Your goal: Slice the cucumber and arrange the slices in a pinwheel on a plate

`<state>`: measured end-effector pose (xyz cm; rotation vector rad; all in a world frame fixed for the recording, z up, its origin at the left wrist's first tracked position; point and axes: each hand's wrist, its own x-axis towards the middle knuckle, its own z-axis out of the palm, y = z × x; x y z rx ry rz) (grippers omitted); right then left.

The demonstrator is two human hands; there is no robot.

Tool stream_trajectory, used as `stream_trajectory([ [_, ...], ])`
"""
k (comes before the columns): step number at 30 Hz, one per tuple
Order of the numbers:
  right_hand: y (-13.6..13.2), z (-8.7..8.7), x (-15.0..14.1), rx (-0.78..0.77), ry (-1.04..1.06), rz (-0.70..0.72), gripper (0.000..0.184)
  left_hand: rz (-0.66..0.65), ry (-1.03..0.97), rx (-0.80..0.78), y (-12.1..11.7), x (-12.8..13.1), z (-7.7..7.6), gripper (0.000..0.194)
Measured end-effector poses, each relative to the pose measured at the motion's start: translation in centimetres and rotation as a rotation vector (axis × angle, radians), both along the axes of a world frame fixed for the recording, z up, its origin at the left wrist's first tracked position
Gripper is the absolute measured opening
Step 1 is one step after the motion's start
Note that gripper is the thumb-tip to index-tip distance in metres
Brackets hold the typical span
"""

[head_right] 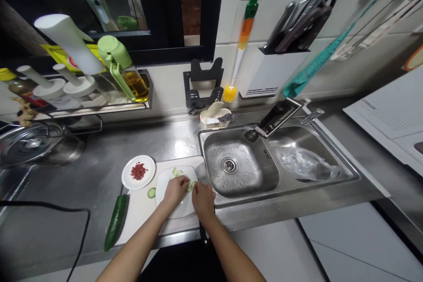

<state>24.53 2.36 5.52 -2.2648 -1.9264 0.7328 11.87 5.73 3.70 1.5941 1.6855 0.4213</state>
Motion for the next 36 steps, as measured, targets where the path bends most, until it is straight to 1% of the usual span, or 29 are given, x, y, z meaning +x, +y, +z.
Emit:
stream_trajectory([
  [7,0.0,0.0,-0.1,0.006,-0.027,0.038,0.016,-0.002,0.02,-0.017,0.1,0.3,0.4,0.016],
  [11,-0.1,-0.2,-0.2,0.031,-0.055,0.074,0.017,0.0,0.062,-0.059,0.1,0.6,0.8,0.016],
  [16,-0.3,-0.4,-0.4,0.063,-0.084,0.095,0.012,-0.01,0.139,-0.086,0.1,0.8,0.9,0.016],
  [20,-0.8,-0.7,0.0,0.17,-0.111,0.147,0.01,-0.005,0.141,-0.066,0.0,0.8,0.8,0.018],
  [24,-2.1,-1.3,0.8,0.33,-0.067,0.295,0.012,0.015,0.14,-0.048,-0.1,0.8,0.6,0.016],
  [26,-2.8,-1.7,1.1,0.384,-0.043,0.346,0.012,0.016,0.131,-0.038,-0.2,0.8,0.5,0.014],
  [30,-3.6,-2.3,1.2,0.415,-0.054,0.375,0.013,0.006,0.115,-0.026,-0.3,0.8,0.3,0.014],
  [36,-3.7,-2.2,1.1,0.414,-0.094,0.386,0.017,0.001,0.111,-0.013,-0.3,0.8,0.2,0.015],
])
